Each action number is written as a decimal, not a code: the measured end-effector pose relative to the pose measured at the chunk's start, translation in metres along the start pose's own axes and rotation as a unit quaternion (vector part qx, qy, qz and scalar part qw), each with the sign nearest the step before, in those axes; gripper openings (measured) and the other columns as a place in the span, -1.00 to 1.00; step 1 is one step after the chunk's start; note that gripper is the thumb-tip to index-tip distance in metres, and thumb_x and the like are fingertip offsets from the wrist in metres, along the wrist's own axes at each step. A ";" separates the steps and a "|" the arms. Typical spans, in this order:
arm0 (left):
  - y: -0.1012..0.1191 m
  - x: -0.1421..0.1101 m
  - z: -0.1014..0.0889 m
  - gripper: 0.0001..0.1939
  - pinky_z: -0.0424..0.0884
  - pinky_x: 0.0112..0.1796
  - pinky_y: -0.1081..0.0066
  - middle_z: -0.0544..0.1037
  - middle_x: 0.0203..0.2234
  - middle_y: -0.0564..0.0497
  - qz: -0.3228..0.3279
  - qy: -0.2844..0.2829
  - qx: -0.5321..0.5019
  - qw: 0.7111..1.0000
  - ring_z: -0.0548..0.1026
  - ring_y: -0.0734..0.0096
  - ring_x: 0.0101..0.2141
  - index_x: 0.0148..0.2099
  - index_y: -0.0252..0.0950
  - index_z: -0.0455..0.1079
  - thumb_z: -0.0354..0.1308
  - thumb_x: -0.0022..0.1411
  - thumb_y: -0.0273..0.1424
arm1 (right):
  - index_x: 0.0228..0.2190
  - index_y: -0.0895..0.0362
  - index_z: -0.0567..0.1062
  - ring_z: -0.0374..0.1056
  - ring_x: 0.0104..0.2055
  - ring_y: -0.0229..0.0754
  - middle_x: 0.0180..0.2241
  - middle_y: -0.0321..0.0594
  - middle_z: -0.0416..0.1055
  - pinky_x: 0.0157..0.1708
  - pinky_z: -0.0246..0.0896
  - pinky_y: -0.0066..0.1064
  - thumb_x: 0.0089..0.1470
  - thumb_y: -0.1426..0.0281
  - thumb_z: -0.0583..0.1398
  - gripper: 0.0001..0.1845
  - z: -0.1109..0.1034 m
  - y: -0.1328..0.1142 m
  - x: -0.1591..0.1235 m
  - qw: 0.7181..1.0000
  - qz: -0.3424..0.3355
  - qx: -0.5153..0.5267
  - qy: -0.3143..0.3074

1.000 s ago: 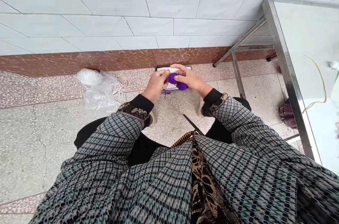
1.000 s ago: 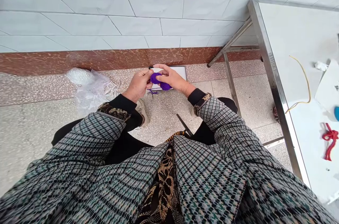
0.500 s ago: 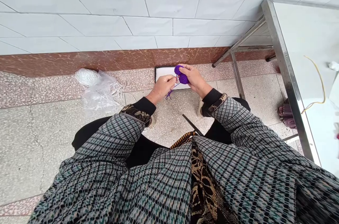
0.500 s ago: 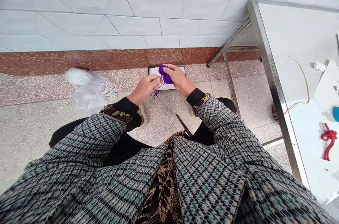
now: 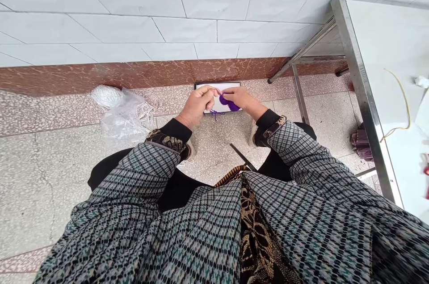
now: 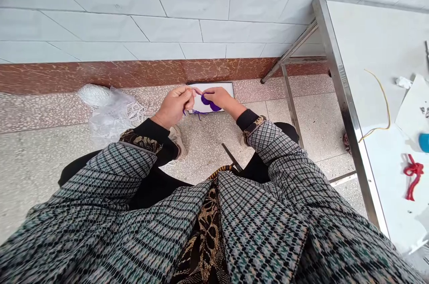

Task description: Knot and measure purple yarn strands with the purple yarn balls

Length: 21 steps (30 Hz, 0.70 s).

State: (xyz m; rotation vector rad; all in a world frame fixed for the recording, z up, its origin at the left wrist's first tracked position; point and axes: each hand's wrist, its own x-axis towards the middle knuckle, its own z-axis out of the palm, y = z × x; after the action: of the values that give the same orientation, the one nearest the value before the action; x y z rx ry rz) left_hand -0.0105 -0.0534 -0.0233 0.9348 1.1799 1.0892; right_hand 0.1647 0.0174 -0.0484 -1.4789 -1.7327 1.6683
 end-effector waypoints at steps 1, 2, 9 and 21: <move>0.000 0.001 -0.001 -0.74 0.09 -0.56 0.52 0.55 -0.34 0.05 -0.022 0.004 -0.045 0.999 0.15 0.66 -0.63 -0.33 -0.28 0.33 0.18 0.48 -0.42 | -0.31 0.20 0.71 0.18 -0.50 -0.31 -0.49 -0.34 0.47 -0.41 0.15 -0.47 0.19 0.53 0.26 -0.83 0.000 -0.001 -0.002 1.000 -0.001 -0.004 -0.021; 0.001 0.001 -0.001 -0.72 0.08 -0.58 0.53 0.56 -0.34 0.05 -0.038 0.011 -0.081 0.996 0.13 0.68 -0.65 -0.33 -0.27 0.30 0.17 0.51 -0.40 | -0.30 0.21 0.71 0.18 -0.49 -0.31 -0.49 -0.34 0.47 -0.40 0.15 -0.47 0.19 0.54 0.27 -0.83 0.000 -0.002 -0.003 0.999 0.000 -0.007 -0.038; 0.014 0.003 -0.004 -0.66 -0.01 -0.63 0.60 0.39 -0.52 0.13 -0.110 0.070 -0.179 0.975 0.07 0.71 -0.70 -0.38 -0.29 0.26 0.04 0.54 -0.52 | -0.20 0.21 0.76 0.32 -0.40 -0.30 -0.37 -0.29 0.61 -0.26 0.30 -0.47 0.26 0.53 0.31 -0.83 0.000 -0.010 -0.015 0.987 -0.026 0.044 -0.154; 0.024 0.001 -0.004 -0.64 0.02 -0.62 0.62 0.33 -0.53 0.13 -0.104 0.074 -0.195 0.972 0.06 0.71 -0.68 -0.39 -0.28 0.22 0.07 0.55 -0.46 | -0.18 0.19 0.80 0.54 -0.20 -0.27 -0.17 -0.19 0.72 -0.05 0.47 -0.49 0.24 0.51 0.41 -0.87 -0.012 -0.021 -0.025 0.962 -0.092 0.076 -0.245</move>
State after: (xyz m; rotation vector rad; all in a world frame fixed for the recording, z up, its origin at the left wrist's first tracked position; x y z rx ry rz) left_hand -0.0183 -0.0466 -0.0012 0.4216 1.1012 1.1781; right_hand 0.1752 0.0081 -0.0161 -0.8497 -1.8521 2.1298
